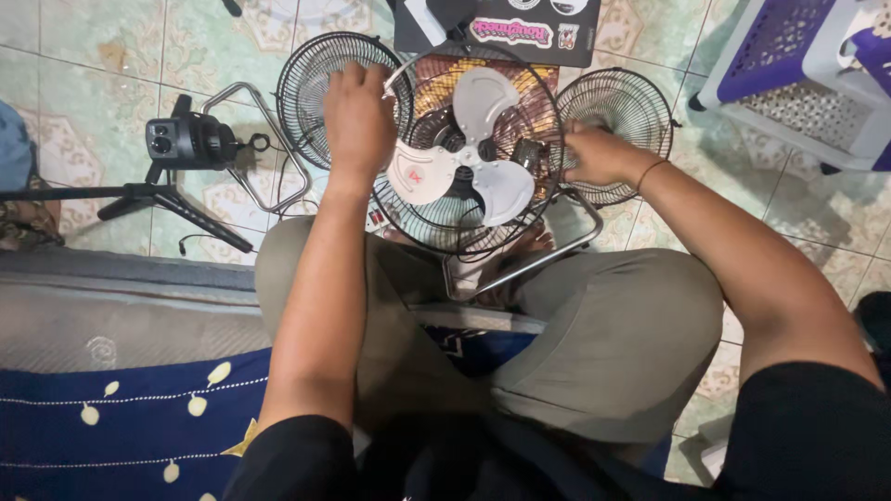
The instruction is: The person assembles a small electric fan by attaching the front grille, inserting the fan blades, and securing the rear housing. They then attach the assembled fan head to the metal stand and tighten the central nut to complete the assembly.
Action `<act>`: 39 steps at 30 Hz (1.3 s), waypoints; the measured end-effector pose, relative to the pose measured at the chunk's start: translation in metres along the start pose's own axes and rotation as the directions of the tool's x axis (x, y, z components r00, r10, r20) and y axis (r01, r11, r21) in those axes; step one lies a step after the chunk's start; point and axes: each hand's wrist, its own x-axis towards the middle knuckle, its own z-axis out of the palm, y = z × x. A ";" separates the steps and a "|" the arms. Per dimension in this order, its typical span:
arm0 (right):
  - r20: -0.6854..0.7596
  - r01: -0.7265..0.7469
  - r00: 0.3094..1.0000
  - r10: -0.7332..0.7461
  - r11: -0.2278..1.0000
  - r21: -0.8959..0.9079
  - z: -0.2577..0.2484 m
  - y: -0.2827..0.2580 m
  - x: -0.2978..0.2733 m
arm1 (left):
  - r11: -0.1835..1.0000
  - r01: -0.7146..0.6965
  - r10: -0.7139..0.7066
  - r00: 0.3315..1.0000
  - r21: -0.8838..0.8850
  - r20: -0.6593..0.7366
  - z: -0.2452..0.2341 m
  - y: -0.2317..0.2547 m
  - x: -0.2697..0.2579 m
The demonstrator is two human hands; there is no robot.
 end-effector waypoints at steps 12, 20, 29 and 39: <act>-0.372 0.339 0.867 -0.332 0.940 -0.049 0.034 -0.001 0.021 | 0.995 -0.008 0.014 0.998 -0.096 0.059 -0.002 0.008 0.007; -0.327 0.000 0.943 0.065 0.981 0.194 0.002 0.017 -0.013 | 0.979 0.187 -0.201 0.956 0.082 0.213 0.002 -0.015 0.010; -0.430 -0.083 0.782 0.450 0.760 0.645 -0.061 -0.011 -0.166 | 0.978 0.043 -0.044 0.999 0.204 0.000 0.031 -0.007 0.005; -0.226 0.481 0.835 0.502 -0.465 0.743 -0.030 -0.159 -0.215 | 0.986 -0.140 0.151 0.979 0.087 -0.140 0.017 0.029 0.008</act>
